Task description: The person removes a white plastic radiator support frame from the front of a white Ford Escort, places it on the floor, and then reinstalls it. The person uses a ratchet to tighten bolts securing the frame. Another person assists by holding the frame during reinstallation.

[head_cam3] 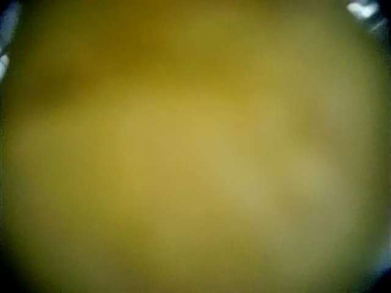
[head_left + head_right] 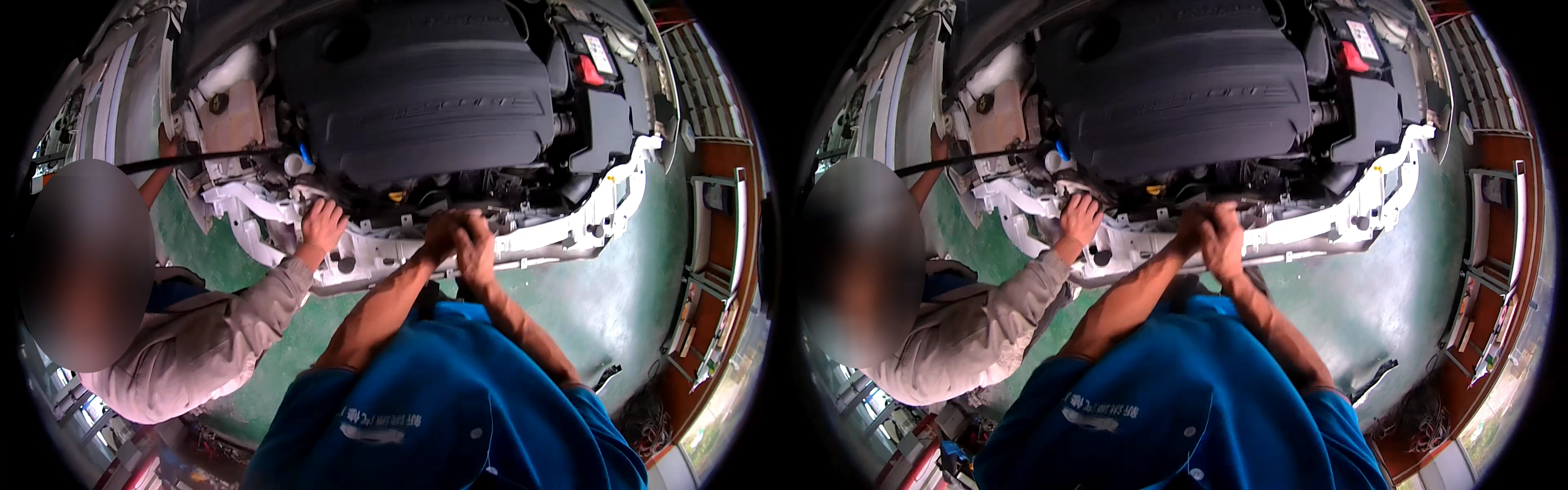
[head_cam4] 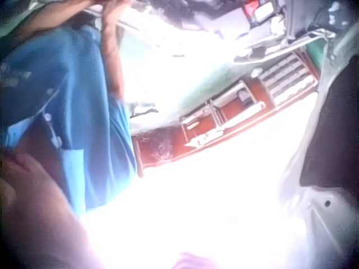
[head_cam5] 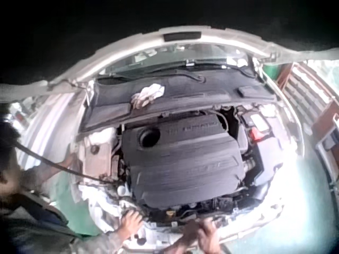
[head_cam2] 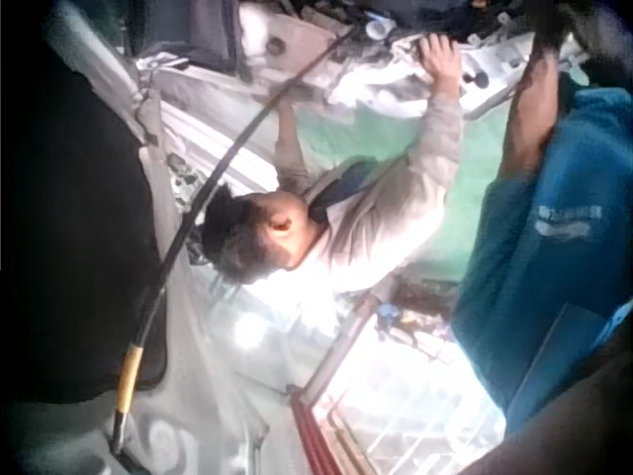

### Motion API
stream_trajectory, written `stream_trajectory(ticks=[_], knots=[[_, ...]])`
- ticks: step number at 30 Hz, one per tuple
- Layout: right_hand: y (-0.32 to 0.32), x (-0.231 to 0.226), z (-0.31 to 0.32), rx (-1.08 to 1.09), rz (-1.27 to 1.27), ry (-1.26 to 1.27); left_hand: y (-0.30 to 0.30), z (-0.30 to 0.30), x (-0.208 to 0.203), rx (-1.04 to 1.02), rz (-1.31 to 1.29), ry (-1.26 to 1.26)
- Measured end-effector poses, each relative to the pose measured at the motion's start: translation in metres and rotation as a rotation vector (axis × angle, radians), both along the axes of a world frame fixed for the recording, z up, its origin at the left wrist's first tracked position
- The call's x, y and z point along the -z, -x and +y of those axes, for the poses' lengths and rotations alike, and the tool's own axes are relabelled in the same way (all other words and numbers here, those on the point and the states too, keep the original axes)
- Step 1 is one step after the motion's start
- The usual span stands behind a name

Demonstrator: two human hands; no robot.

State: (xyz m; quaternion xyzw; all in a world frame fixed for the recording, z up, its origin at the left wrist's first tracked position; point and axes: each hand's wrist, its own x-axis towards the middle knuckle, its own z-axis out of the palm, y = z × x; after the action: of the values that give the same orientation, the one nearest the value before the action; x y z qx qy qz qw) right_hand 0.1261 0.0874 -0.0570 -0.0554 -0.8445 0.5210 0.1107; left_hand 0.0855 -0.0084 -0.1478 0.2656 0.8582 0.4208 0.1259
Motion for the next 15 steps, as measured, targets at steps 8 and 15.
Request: stream_trajectory(ticks=[8, 15], knots=[[0.030, 0.014, 0.091, 0.169, -0.429, 0.808, 0.007, 0.009, -0.035, -0.077, -0.140, 0.191], [0.010, -0.008, 0.016, -0.089, -0.231, 0.225, 0.010, 0.004, -0.010, 0.001, -0.133, 0.122]])
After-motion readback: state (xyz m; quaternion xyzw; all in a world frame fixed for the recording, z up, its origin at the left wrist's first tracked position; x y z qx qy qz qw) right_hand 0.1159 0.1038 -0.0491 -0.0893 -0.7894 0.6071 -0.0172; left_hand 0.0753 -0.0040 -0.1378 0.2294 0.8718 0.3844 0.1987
